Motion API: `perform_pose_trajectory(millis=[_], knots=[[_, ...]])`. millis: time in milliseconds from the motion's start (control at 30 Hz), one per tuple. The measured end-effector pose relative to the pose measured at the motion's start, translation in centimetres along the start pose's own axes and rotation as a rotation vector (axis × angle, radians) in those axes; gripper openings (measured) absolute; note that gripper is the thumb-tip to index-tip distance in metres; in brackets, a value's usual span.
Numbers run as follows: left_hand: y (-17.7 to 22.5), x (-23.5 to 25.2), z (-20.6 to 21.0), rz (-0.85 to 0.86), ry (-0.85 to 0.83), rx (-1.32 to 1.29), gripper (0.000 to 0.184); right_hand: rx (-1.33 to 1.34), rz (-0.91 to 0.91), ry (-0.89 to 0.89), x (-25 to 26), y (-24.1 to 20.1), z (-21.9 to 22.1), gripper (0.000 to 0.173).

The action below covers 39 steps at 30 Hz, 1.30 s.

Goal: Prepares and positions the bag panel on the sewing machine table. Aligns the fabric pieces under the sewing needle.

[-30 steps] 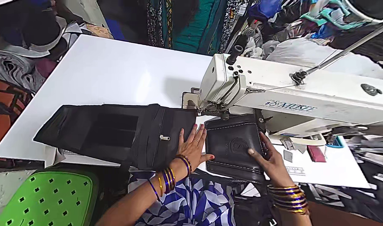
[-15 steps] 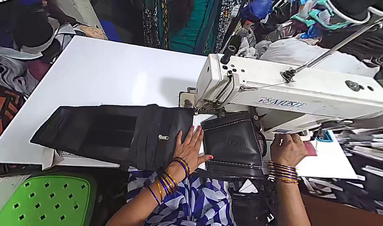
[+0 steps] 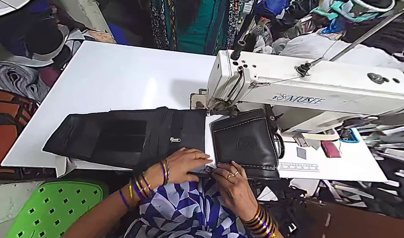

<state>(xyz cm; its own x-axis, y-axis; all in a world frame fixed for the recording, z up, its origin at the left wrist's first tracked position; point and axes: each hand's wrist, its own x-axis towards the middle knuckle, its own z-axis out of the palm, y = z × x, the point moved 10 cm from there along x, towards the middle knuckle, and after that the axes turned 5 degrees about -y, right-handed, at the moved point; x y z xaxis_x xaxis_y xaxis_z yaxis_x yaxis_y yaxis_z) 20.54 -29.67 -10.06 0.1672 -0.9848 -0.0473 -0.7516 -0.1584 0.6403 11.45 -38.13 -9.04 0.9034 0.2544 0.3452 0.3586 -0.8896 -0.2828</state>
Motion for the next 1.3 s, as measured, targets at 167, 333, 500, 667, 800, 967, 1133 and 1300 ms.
perform_pose_trajectory(millis=[167, 333, 500, 667, 800, 967, 1133, 1300], knots=[[0.8, -2.0, 1.5, 0.069, 0.351, 0.377, 0.033, -0.116, -0.020, -0.009, -0.4, 0.3, 0.5, 0.034], [0.3, -1.3, 0.8, 0.020, 0.364, 0.381, 0.034, -0.148, -0.073, 0.016, 0.8, 1.3, 0.1, 0.033], [-1.0, 0.3, -0.1, -0.022, 0.309, 0.320, 0.034, -0.143, -0.080, 0.032, 2.7, 2.9, 0.1, 0.033], [-3.1, 1.8, -1.8, -0.057, 0.255, 0.241, 0.035, -0.156, -0.082, 0.054, 5.0, 4.3, 0.4, 0.032], [-4.9, 2.8, -3.1, -0.069, 0.204, 0.217, 0.037, -0.158, -0.060, 0.045, 6.9, 5.3, 0.9, 0.032], [-6.7, 4.0, -4.4, -0.070, 0.204, 0.215, 0.038, -0.162, -0.041, 0.073, 8.8, 6.9, 1.2, 0.033], [-8.3, 4.9, -5.8, -0.049, 0.201, 0.242, 0.036, -0.158, -0.048, 0.086, 10.6, 8.1, 1.5, 0.032], [-9.1, 5.3, -7.1, -0.039, 0.297, 0.262, 0.035, -0.116, 0.001, 0.062, 11.9, 9.2, 2.1, 0.028]])
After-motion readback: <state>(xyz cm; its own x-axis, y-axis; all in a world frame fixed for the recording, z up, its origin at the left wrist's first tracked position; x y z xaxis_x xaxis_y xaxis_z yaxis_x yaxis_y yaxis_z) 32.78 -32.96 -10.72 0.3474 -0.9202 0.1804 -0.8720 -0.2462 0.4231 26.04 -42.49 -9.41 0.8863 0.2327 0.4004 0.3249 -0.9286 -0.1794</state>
